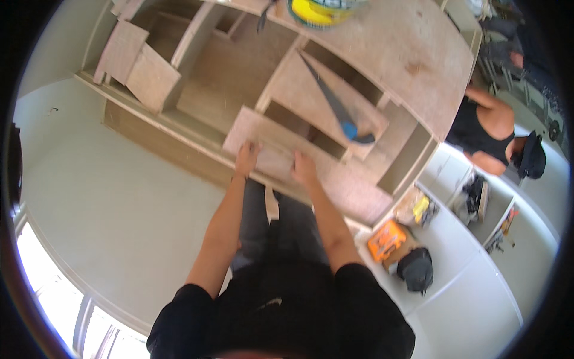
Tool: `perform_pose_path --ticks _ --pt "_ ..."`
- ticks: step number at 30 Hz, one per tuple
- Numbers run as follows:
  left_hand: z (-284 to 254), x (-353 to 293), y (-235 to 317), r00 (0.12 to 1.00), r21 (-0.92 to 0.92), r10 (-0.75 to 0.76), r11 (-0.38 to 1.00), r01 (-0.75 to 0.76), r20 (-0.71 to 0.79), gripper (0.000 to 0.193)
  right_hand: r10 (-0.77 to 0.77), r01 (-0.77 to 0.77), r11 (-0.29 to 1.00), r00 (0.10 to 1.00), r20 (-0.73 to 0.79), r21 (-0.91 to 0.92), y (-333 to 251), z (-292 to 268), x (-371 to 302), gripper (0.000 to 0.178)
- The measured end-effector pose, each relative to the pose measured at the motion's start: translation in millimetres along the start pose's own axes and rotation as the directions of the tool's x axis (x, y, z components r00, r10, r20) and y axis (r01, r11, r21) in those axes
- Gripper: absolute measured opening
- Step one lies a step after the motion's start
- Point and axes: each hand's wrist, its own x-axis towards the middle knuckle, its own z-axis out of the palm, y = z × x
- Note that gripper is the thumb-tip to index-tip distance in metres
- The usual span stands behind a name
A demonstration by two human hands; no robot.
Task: The person assembles wooden furniture by fitting wooden panels into a cabinet frame. They use a hammer to secure the panels and adjust their positions to ensure a proper fit.
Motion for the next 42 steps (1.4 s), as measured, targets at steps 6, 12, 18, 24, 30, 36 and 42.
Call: perform_pose_path --ticks 6,12,18,24,30,36,42 --pt "0 -4 -9 0.979 0.013 -0.124 0.992 0.128 -0.162 0.045 0.034 -0.033 0.999 0.999 0.029 -0.015 -16 -5 16 0.046" --pt "-3 -9 -27 0.990 -0.059 -0.115 0.992 0.111 -0.083 0.044 0.017 -0.015 1.000 0.994 0.110 -0.021 -19 -21 23 0.047" --pt "-5 -20 -27 0.998 0.142 -0.015 0.990 0.024 -0.064 0.047 0.162 -0.157 0.985 0.984 0.068 -0.071 5 -3 6 0.045" --pt "-3 -18 -51 0.991 0.120 -0.002 0.993 -0.014 0.136 0.063 0.418 -0.397 0.906 0.895 -0.158 0.148 73 10 -7 0.032" --pt "8 -29 -38 1.000 0.233 -0.014 0.972 0.009 0.020 0.069 0.820 -0.772 0.553 0.437 -0.370 0.313 162 -18 -22 0.057" --pt "16 -39 -19 0.999 0.379 -0.034 0.924 0.047 -0.042 0.072 0.787 -0.748 0.598 0.616 -0.034 0.288 191 -30 -11 0.071" --pt "19 -38 -16 0.995 0.401 -0.076 0.911 0.096 -0.066 0.072 0.828 -0.820 0.561 0.557 -0.065 0.118 179 -27 2 0.078"
